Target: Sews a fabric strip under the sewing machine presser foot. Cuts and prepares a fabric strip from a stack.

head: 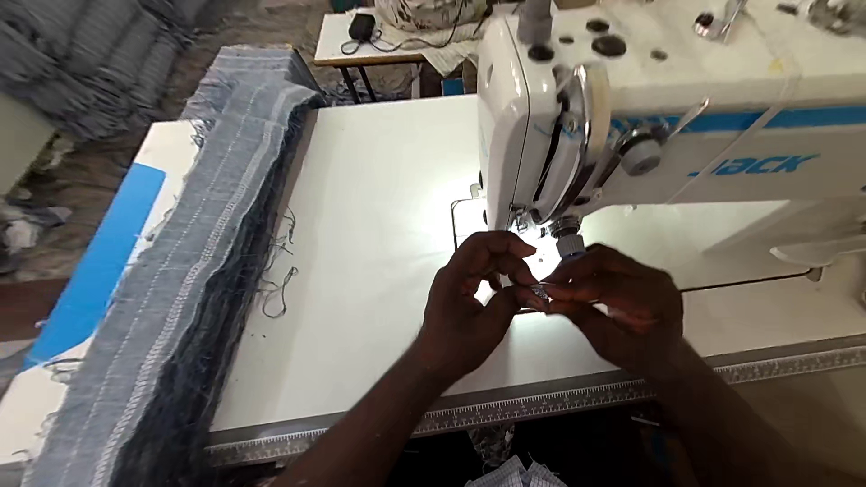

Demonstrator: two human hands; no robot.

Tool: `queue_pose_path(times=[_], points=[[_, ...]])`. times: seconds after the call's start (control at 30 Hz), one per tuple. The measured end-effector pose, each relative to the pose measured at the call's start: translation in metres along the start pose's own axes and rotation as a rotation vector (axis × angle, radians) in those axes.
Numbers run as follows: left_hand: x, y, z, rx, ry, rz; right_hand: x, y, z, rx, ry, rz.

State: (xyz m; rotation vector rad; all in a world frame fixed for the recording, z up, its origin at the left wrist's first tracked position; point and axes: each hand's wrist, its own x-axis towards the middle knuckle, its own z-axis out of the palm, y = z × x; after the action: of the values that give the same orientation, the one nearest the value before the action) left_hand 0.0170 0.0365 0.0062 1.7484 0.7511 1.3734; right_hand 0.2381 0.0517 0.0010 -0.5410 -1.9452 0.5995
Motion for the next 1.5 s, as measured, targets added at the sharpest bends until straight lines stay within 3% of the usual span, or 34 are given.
queue_pose_path(times=[0.13, 0.2, 0.27, 0.33, 0.4, 0.47, 0.5, 0.63, 0.77, 0.93, 1.07, 1.5], points=[[-0.015, 0.013, 0.008, 0.489, 0.112, 0.206, -0.004, -0.007, 0.012, -0.145, 0.057, -0.021], [-0.023, 0.024, 0.004, 0.741, 0.101, 0.292, 0.000, -0.015, 0.008, -0.275, -0.003, -0.071], [-0.030, 0.035, 0.002, 0.880, 0.058, 0.237, 0.005, -0.026, -0.001, -0.307, -0.136, -0.016], [-0.042, 0.040, 0.007, 0.930, -0.055, 0.063, 0.008, -0.032, -0.013, -0.240, -0.294, 0.174], [-0.056, 0.028, 0.016, 0.943, -0.163, -0.036, 0.009, -0.026, -0.005, -0.184, -0.202, 0.346], [-0.068, 0.012, 0.025, 0.955, -0.209, -0.017, 0.012, -0.015, 0.024, -0.300, -0.030, 0.465], [-0.072, 0.008, 0.027, 0.972, -0.212, 0.017, 0.014, -0.010, 0.038, -0.389, -0.028, 0.521], [-0.074, 0.005, 0.030, 1.025, -0.201, 0.092, 0.028, -0.004, 0.063, -0.604, -0.134, 0.653], [-0.076, 0.006, 0.027, 1.005, -0.208, 0.095, 0.035, -0.006, 0.064, -0.635, -0.216, 0.715], [-0.089, 0.013, 0.018, 1.024, -0.289, 0.021, 0.016, -0.010, 0.042, -0.559, -0.331, 0.589], [-0.080, 0.013, 0.012, 1.043, -0.363, -0.042, 0.009, 0.013, 0.044, -0.616, -0.232, 0.400], [-0.014, -0.026, -0.022, 1.139, -0.333, -0.040, 0.009, 0.029, 0.051, -0.660, -0.181, 0.287]])
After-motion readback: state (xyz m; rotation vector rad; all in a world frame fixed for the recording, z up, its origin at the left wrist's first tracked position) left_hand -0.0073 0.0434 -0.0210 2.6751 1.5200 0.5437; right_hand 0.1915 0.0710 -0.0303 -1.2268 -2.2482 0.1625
